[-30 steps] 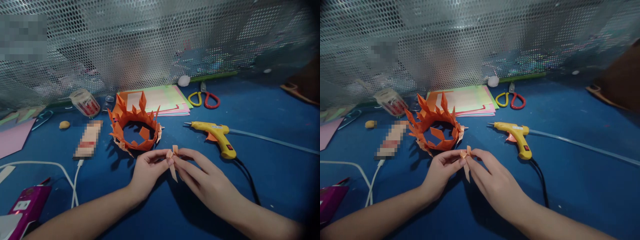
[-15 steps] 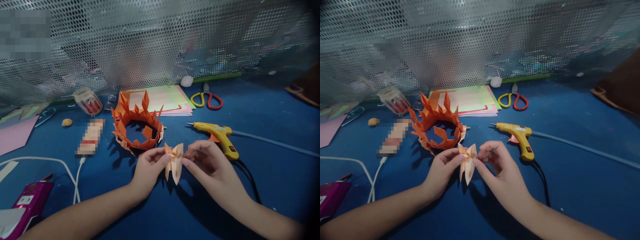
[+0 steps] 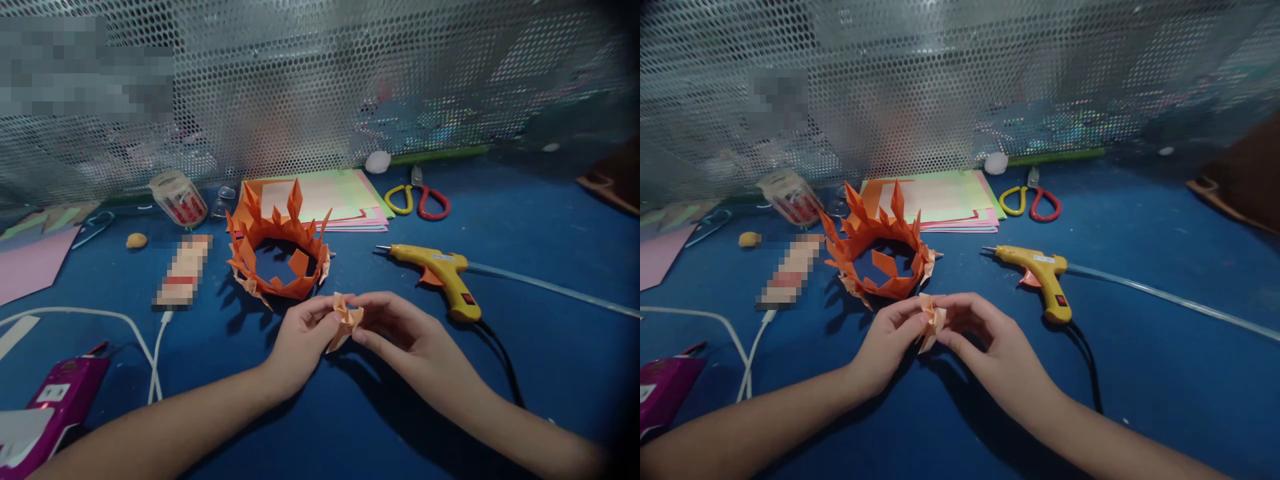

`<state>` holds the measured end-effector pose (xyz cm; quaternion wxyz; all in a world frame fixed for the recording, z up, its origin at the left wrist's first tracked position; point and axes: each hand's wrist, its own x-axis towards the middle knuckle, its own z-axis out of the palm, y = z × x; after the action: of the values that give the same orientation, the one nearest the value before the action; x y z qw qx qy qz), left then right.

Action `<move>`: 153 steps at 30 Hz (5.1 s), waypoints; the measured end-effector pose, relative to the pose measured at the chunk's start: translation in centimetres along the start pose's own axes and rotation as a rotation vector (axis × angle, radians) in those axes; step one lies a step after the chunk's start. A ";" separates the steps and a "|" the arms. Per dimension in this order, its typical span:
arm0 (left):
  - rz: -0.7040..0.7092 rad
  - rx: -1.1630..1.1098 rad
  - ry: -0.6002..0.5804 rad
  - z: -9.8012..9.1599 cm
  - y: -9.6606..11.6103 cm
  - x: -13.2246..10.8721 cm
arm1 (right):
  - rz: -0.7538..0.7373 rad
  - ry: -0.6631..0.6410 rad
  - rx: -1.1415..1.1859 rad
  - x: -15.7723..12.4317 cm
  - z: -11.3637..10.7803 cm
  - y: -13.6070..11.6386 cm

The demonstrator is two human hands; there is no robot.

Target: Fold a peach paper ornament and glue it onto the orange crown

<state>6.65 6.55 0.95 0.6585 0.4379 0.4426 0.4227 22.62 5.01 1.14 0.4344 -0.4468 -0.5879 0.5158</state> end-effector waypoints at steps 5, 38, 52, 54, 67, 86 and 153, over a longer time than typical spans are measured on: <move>-0.036 -0.017 -0.022 0.2 0.2 0.1 | -0.018 0.057 -0.113 0.0 -0.1 0.1; 0.042 0.045 -0.193 -0.3 0.2 -0.2 | 0.317 -0.136 0.277 0.8 -1.0 -0.2; -0.042 -0.093 -0.092 -0.5 -0.3 0.4 | 0.127 0.012 0.100 0.7 -0.8 0.0; -0.043 -0.073 -0.067 -0.5 -0.2 0.5 | 0.124 0.027 0.056 0.7 -0.9 -0.1; -0.136 0.001 0.015 0.1 0.9 0.1 | -0.169 0.043 -0.234 -0.1 -0.3 0.4; 0.032 -0.010 0.036 0.5 0.0 -0.6 | -0.173 0.225 -0.344 -0.1 -0.2 0.4; -0.040 -0.071 -0.028 -0.2 -0.1 0.0 | 0.050 -0.204 0.128 0.3 -1.4 0.3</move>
<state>6.48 6.52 0.77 0.6881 0.4112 0.4268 0.4187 23.94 5.61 1.01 0.3869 -0.3779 -0.5835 0.6058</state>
